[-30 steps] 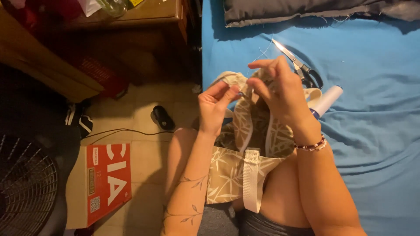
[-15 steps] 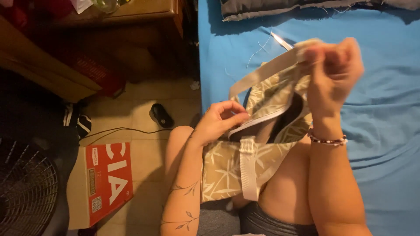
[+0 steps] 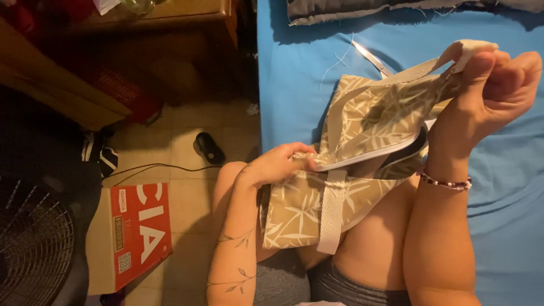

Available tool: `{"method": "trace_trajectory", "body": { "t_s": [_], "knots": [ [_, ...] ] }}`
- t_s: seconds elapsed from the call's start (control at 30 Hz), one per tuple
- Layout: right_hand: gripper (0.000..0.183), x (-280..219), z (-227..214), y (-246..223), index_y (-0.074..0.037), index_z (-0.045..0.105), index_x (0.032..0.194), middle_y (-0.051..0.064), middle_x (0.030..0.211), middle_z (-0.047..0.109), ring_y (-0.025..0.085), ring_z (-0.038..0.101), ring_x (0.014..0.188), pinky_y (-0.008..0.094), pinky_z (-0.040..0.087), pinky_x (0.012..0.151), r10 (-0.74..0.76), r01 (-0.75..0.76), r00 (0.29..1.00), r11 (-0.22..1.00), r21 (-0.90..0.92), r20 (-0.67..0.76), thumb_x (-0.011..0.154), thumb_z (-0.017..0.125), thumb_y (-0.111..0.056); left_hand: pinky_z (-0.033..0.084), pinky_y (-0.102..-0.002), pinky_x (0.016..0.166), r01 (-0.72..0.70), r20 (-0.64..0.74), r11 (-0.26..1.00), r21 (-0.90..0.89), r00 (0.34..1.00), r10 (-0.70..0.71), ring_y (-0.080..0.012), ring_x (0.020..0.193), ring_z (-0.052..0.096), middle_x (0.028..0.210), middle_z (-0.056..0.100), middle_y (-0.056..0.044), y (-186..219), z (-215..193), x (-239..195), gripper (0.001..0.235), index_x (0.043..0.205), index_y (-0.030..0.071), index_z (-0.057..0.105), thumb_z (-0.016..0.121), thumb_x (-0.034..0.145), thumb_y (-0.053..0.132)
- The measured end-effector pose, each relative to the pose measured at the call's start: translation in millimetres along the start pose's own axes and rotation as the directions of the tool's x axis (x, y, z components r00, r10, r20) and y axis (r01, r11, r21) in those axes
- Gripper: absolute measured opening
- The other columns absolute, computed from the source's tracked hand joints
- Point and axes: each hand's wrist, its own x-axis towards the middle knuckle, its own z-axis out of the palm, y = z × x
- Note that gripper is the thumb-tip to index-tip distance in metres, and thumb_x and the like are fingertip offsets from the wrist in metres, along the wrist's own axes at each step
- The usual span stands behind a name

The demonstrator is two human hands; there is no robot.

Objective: The person sits on a bed and uses scissors to cut a thread, then threads a needle. They proceed to sew a white strap onto a beige patterned tote bag using a needle and thread.

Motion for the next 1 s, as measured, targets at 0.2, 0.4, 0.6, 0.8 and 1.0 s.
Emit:
{"method": "trace_trajectory", "body": {
  "t_s": [0.2, 0.4, 0.6, 0.8, 1.0],
  "knots": [
    [0.06, 0.9, -12.5, 3.7, -0.008, 0.025, 0.084, 0.012, 0.077, 0.042, 0.033, 0.062, 0.078, 0.043, 0.051, 0.071, -0.028, 0.027, 0.999, 0.999, -0.04, -0.022, 0.114, 0.071, -0.032, 0.016, -0.021, 0.069, -0.242, -0.139, 0.896, -0.373, 0.969, 0.204, -0.0113, 0.064, 0.013, 0.067, 0.013, 0.006, -10.7, -3.9, -3.2, 0.062, 0.064, 0.02, 0.018, 0.057, 0.086, 0.063],
    [0.039, 1.0, -17.7, 0.1, 0.007, 0.051, 0.088, 0.02, 0.092, 0.058, 0.03, 0.066, 0.086, 0.038, 0.05, 0.081, -0.083, 0.08, 0.997, 0.951, -0.3, 0.001, 0.121, 0.062, -0.01, 0.054, -0.023, 0.079, -0.519, -0.263, 0.605, -0.604, 0.846, 0.463, -0.0116, 0.097, 0.065, 0.116, 0.073, -0.013, -12.4, -5.4, -23.3, 0.02, 0.081, 0.015, 0.054, 0.073, 0.087, 0.01],
    [0.046, -1.4, -36.3, 27.0, -0.003, 0.038, 0.094, 0.005, 0.085, 0.039, 0.015, 0.048, 0.079, 0.032, 0.045, 0.077, 0.069, -0.077, 0.997, 0.93, -0.358, -0.034, 0.121, 0.073, -0.017, 0.058, -0.025, 0.071, -0.476, -0.211, 0.44, -0.762, 0.824, 0.526, -0.0096, 0.08, 0.064, 0.09, 0.064, 0.0, -23.0, -9.1, -28.6, 0.033, 0.099, 0.012, 0.051, 0.076, 0.084, -0.003],
    [0.018, 2.6, -38.8, 9.2, 0.003, 0.055, 0.111, 0.013, 0.104, 0.055, 0.023, 0.057, 0.085, 0.035, 0.05, 0.076, 0.124, 0.018, 0.981, 0.713, -0.701, 0.151, 0.119, 0.071, -0.002, 0.057, -0.024, 0.075, -0.546, -0.322, 0.497, -0.675, 0.823, 0.467, -0.012, 0.08, 0.068, 0.09, 0.071, -0.006, -18.0, -11.1, -32.5, 0.048, 0.123, 0.007, 0.056, 0.079, 0.082, 0.003],
    [0.026, -11.1, 10.7, -42.0, 0.0, 0.051, 0.101, 0.015, 0.105, 0.051, 0.025, 0.058, 0.099, 0.035, 0.046, 0.089, 0.26, -0.088, 0.931, 0.842, -0.532, 0.258, 0.127, 0.058, 0.002, 0.064, -0.029, 0.086, -0.58, -0.37, 0.585, -0.566, 0.814, 0.448, -0.014, 0.099, 0.068, 0.108, 0.075, -0.019, -4.8, -4.7, -41.7, 0.035, 0.117, 0.006, 0.061, 0.074, 0.085, 0.003]
  ]
}}
